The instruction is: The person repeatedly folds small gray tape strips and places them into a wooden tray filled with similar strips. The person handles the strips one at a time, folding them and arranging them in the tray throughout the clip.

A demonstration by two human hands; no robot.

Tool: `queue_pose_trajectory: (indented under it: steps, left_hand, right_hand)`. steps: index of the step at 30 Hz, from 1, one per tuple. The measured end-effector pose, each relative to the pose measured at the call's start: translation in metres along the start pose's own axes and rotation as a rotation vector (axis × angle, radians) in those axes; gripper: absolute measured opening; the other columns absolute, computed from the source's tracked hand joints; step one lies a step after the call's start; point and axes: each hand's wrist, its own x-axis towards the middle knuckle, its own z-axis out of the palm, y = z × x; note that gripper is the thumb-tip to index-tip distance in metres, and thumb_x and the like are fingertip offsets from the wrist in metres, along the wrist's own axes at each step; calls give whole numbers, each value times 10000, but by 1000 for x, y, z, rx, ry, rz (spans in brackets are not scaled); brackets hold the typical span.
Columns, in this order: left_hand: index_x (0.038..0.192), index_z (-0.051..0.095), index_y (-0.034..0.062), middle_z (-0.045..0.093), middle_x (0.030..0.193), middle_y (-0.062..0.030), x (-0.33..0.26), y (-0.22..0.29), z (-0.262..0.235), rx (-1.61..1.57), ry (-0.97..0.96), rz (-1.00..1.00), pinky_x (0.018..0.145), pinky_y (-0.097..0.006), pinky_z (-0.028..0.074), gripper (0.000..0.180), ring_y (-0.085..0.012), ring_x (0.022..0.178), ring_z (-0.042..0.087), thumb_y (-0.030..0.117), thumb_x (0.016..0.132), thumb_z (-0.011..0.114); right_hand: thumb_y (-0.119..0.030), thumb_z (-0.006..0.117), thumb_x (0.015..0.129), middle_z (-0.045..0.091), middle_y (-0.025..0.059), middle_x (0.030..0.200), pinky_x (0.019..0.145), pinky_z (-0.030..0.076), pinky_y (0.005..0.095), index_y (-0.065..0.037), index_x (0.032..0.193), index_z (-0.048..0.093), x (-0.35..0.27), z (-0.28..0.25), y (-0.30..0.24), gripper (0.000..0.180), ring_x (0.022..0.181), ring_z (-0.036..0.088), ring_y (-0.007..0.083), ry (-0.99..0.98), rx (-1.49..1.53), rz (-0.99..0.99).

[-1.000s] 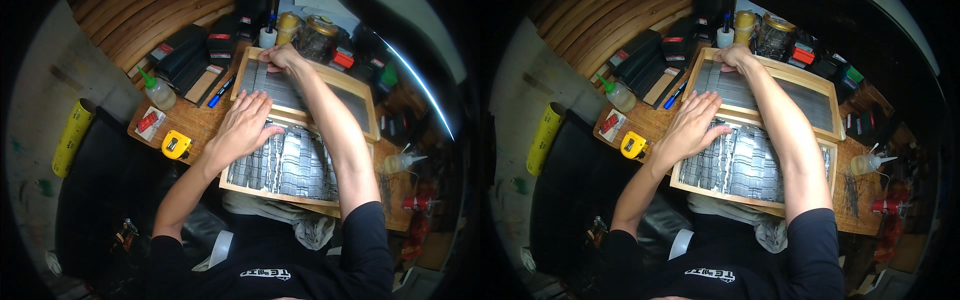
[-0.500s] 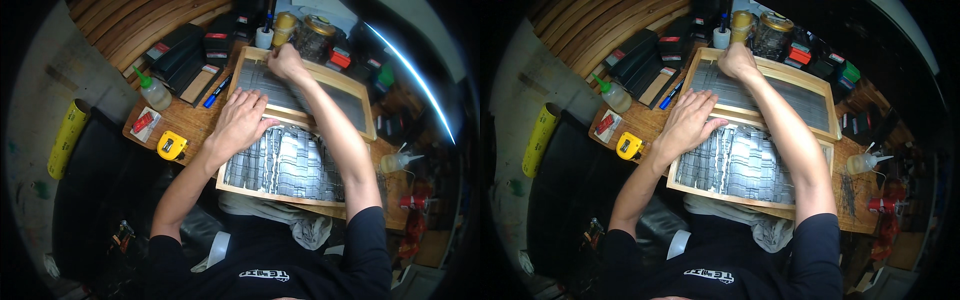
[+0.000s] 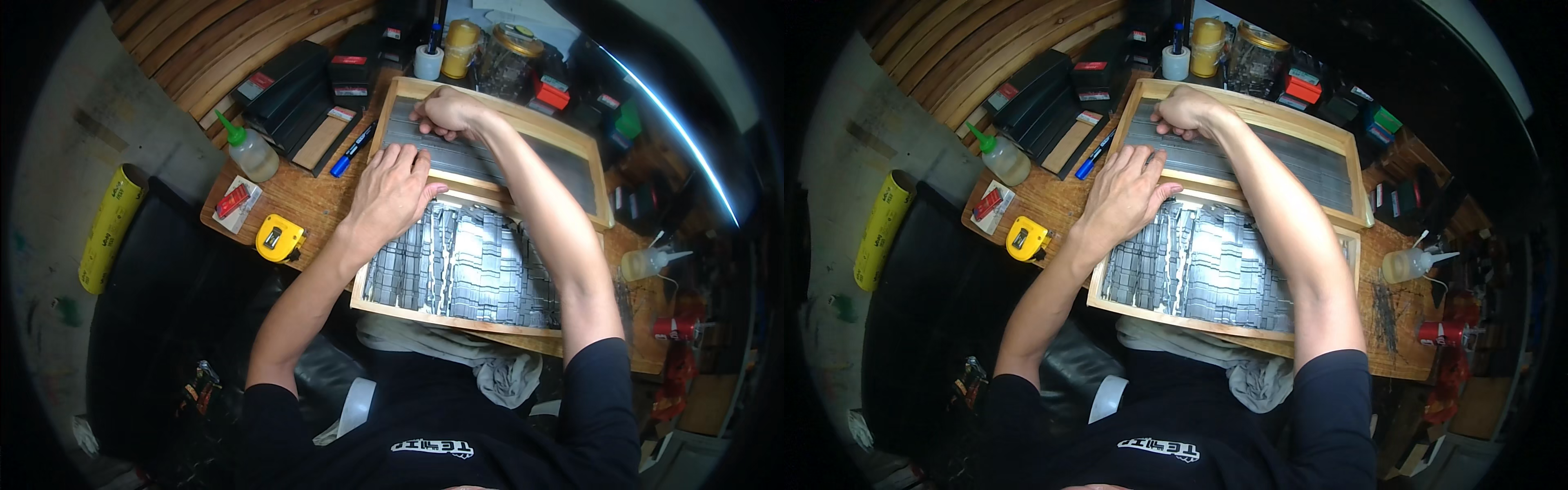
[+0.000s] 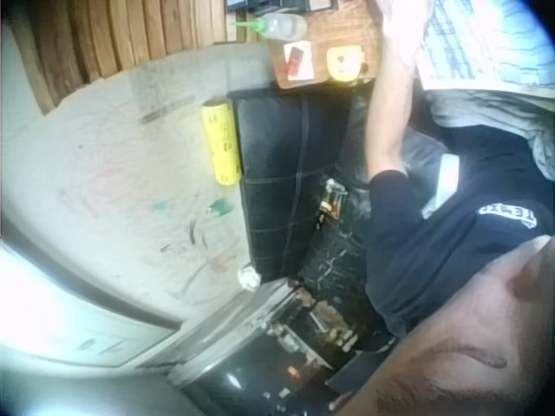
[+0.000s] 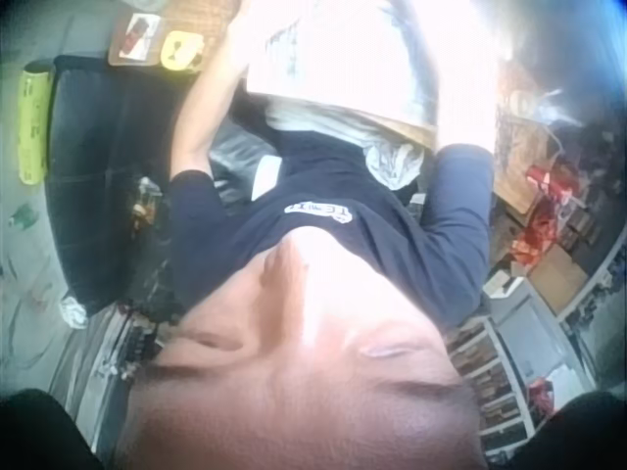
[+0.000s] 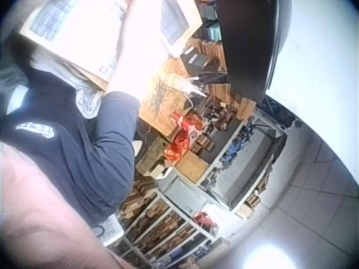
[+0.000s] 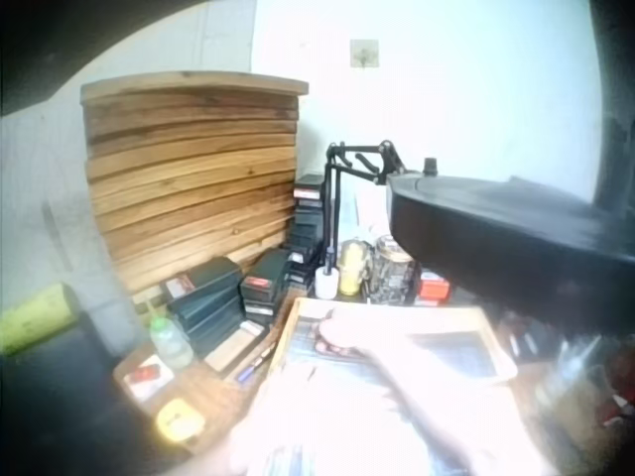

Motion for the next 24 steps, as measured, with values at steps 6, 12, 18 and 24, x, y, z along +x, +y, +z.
queue_pose_trajectory:
  steps: [6,12,18,24]
  left_hand:
    - [1315,641,-90,641,1239,-231,-9,-7,-3,63,178,102,1021,-488,497,576,-377,1157,609,374,981,721]
    - [1310,646,-71,671,1219,-241,-20,-35,3,-271,402,-278,1010,-479,512,549,-377,1168,646,334,961,768]
    - [1301,646,-76,691,1205,-244,-25,-42,5,-428,396,-403,972,-447,540,555,-375,1134,680,339,958,780]
    - [1259,665,-76,703,1149,-242,-24,-43,9,-507,390,-429,881,-440,562,552,-364,1043,699,369,952,775]
  right_hand:
    - [-236,482,1113,517,-32,665,465,357,256,1,1203,687,8,11,-17,326,517,430,81,-14,100,-57]
    - [-371,454,1131,674,115,829,660,601,354,45,967,648,28,23,-8,488,668,686,205,312,293,-480]
    - [-352,465,1117,692,195,788,762,557,442,57,953,670,37,36,-8,485,782,707,315,350,7,-571]
    - [-363,476,1104,733,262,894,845,532,482,52,962,687,43,35,-5,486,860,691,434,351,-79,-590]
